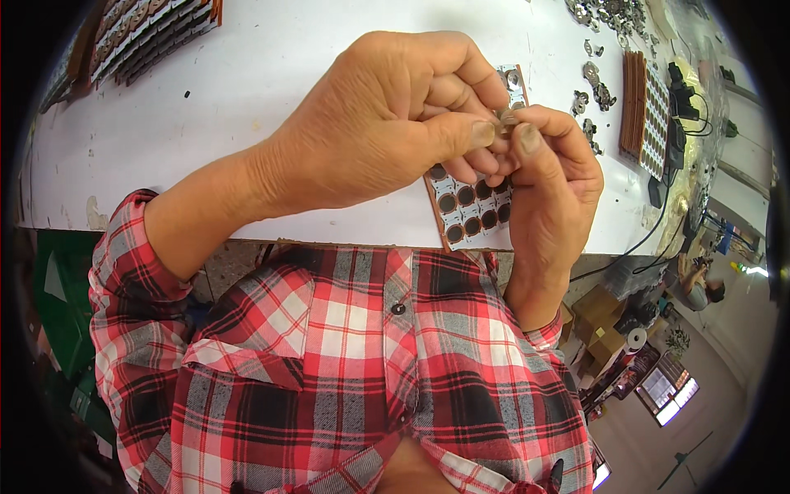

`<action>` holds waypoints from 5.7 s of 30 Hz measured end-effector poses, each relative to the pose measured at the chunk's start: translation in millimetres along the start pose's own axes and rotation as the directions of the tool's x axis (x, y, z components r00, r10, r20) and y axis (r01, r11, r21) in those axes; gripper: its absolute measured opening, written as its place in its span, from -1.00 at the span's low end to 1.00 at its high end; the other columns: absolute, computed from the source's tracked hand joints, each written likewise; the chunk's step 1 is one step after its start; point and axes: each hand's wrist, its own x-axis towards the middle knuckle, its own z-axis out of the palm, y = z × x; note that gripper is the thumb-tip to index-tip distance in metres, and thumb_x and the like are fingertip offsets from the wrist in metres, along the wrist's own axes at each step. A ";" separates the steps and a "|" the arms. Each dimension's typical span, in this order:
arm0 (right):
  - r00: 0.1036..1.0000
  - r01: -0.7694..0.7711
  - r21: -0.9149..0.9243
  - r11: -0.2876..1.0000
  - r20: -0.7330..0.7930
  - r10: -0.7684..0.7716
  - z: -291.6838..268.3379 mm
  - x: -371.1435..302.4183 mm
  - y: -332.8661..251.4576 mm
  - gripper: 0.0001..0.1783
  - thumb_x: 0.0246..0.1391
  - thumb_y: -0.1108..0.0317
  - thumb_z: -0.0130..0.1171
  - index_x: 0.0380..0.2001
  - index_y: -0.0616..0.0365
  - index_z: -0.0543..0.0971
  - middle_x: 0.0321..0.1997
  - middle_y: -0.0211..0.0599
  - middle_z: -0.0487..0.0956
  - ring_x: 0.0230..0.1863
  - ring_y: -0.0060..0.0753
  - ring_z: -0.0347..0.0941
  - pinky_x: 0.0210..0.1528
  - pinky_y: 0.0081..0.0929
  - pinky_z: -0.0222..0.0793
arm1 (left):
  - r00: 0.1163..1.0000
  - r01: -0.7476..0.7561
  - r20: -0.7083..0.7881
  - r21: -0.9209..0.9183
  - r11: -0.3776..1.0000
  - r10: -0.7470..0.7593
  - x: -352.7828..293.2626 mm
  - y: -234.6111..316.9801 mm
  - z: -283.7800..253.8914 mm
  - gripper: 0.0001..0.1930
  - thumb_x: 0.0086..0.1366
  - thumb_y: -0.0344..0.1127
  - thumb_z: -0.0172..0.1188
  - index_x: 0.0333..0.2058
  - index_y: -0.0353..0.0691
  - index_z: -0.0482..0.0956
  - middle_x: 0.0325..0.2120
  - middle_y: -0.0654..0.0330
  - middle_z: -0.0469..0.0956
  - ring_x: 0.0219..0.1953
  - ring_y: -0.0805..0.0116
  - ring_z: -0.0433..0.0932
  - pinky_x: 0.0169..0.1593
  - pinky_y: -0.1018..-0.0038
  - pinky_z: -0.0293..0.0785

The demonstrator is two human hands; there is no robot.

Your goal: The person assembles small metal components into a grid-like tray by hand, placing them onto a workbench.

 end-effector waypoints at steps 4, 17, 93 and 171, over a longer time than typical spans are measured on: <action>0.992 -0.119 0.196 0.973 -0.026 0.127 -3.3 3.4 -3.5 -0.83 0.34 0.52 0.25 -0.06 0.36 0.65 -0.26 -0.22 0.73 -0.43 -0.60 0.56 -0.42 -0.61 0.51 | 0.997 0.072 -0.002 0.147 0.987 -0.072 -0.7 5.5 -7.5 -0.77 0.45 -0.62 0.19 0.04 -0.49 0.50 -0.30 0.04 0.74 -0.29 0.44 0.75 -0.19 0.53 0.75; 0.881 -0.472 0.622 0.624 0.343 0.325 -13.9 7.7 3.5 -0.70 0.42 0.53 0.03 0.14 0.43 0.45 -0.15 -0.16 0.46 -0.39 -0.62 0.33 -0.55 -0.68 0.36 | 0.898 -0.439 0.299 0.640 0.631 0.323 6.9 18.5 -41.1 -0.59 0.05 -0.47 0.45 -0.11 -0.35 0.55 -0.17 0.00 0.56 -0.05 0.04 0.53 0.07 0.20 0.40; 0.798 0.321 -0.924 0.210 0.144 -0.585 -91.4 40.3 12.8 -0.90 0.29 0.56 0.31 -0.17 0.19 0.72 -0.23 -0.43 0.68 -0.30 -0.65 0.52 -0.26 -0.67 0.40 | 0.897 -0.436 0.391 0.862 0.260 0.208 10.5 13.2 -40.0 -0.46 0.01 -0.62 0.42 0.04 -0.24 0.62 0.09 0.08 0.64 0.23 -0.02 0.54 0.47 -0.12 0.28; 0.890 0.456 -0.402 0.794 0.214 -0.403 -2.9 14.7 0.5 -0.73 0.15 0.71 0.34 -0.07 0.40 0.65 -0.13 -0.17 0.65 -0.22 -0.43 0.63 -0.11 -0.49 0.56 | 0.999 -0.031 -0.041 0.028 0.999 0.032 6.4 2.8 -18.4 -0.88 0.41 -0.56 0.29 -0.11 -0.39 0.63 -0.21 0.05 0.72 -0.18 0.37 0.77 -0.18 0.53 0.74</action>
